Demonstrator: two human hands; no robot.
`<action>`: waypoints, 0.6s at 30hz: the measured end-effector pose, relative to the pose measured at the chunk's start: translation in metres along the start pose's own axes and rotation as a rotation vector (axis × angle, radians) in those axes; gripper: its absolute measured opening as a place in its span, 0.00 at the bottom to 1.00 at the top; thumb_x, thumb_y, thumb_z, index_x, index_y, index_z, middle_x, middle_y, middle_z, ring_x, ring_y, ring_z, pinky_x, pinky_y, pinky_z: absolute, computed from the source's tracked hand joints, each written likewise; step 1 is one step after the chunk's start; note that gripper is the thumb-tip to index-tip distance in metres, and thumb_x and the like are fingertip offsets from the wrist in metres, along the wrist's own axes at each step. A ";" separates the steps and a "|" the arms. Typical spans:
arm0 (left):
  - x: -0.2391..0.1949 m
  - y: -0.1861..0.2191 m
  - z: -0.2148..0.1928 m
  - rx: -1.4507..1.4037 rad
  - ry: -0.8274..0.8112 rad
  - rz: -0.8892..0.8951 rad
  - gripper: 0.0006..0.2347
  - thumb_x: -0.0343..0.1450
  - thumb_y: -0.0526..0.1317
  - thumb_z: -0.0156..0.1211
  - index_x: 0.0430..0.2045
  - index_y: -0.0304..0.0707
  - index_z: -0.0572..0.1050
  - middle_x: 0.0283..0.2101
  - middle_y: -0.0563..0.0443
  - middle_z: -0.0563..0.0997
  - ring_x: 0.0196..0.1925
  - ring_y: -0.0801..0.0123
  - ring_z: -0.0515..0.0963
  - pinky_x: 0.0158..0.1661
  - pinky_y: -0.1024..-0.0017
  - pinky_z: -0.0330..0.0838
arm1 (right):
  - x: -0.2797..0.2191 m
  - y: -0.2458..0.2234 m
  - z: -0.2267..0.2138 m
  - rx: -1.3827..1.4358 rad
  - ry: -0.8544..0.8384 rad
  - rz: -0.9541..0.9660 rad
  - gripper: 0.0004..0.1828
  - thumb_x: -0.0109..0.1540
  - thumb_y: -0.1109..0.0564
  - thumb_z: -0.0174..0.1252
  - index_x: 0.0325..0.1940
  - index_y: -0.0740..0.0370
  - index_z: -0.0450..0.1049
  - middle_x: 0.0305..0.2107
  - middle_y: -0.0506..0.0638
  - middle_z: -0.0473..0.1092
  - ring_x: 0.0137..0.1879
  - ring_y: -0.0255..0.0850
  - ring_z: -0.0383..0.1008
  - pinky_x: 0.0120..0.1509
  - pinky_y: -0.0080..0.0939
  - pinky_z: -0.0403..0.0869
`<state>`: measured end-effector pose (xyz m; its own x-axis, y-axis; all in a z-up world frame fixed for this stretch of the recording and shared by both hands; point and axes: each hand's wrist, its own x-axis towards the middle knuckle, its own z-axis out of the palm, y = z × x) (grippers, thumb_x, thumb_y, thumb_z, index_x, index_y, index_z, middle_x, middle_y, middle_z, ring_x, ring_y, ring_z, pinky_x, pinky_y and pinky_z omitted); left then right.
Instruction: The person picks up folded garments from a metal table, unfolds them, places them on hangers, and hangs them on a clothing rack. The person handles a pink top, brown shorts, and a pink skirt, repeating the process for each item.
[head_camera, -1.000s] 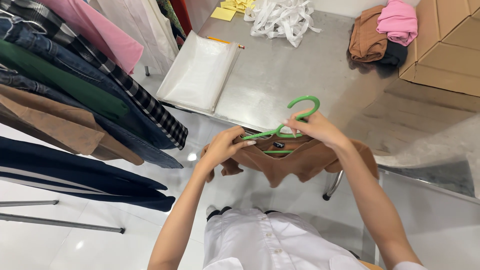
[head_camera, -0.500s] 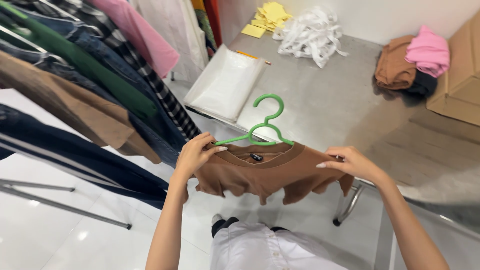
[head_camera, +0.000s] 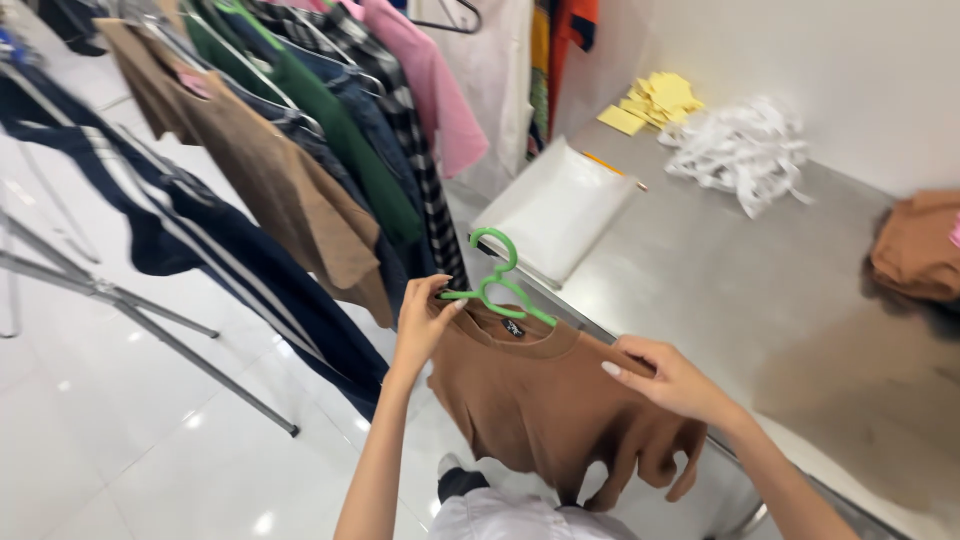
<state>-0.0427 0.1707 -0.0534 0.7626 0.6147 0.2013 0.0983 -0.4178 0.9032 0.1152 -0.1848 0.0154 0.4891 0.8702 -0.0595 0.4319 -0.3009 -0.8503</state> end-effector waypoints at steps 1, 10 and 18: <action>-0.001 0.007 -0.012 0.003 0.017 0.002 0.19 0.68 0.39 0.71 0.53 0.42 0.74 0.51 0.46 0.72 0.61 0.44 0.75 0.60 0.52 0.68 | 0.010 -0.003 0.003 -0.004 -0.008 -0.015 0.07 0.63 0.53 0.63 0.35 0.58 0.81 0.28 0.44 0.74 0.37 0.33 0.73 0.44 0.37 0.76; 0.014 0.054 -0.118 -0.157 0.295 -0.214 0.29 0.75 0.48 0.57 0.69 0.36 0.56 0.67 0.32 0.60 0.73 0.42 0.60 0.67 0.51 0.60 | 0.099 -0.111 0.050 0.034 -0.189 0.130 0.11 0.66 0.51 0.57 0.35 0.59 0.76 0.22 0.47 0.70 0.33 0.38 0.68 0.39 0.39 0.71; 0.028 0.026 -0.191 -0.203 0.432 -0.272 0.36 0.77 0.55 0.48 0.75 0.41 0.40 0.75 0.30 0.39 0.78 0.41 0.42 0.70 0.50 0.50 | 0.183 -0.183 0.101 -0.070 -0.195 0.054 0.09 0.66 0.51 0.54 0.39 0.58 0.73 0.25 0.50 0.68 0.37 0.42 0.68 0.45 0.43 0.70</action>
<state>-0.1408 0.3052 0.0479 0.3911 0.9191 0.0486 0.0978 -0.0940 0.9908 0.0492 0.0690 0.1073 0.3601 0.9089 -0.2102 0.4639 -0.3700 -0.8049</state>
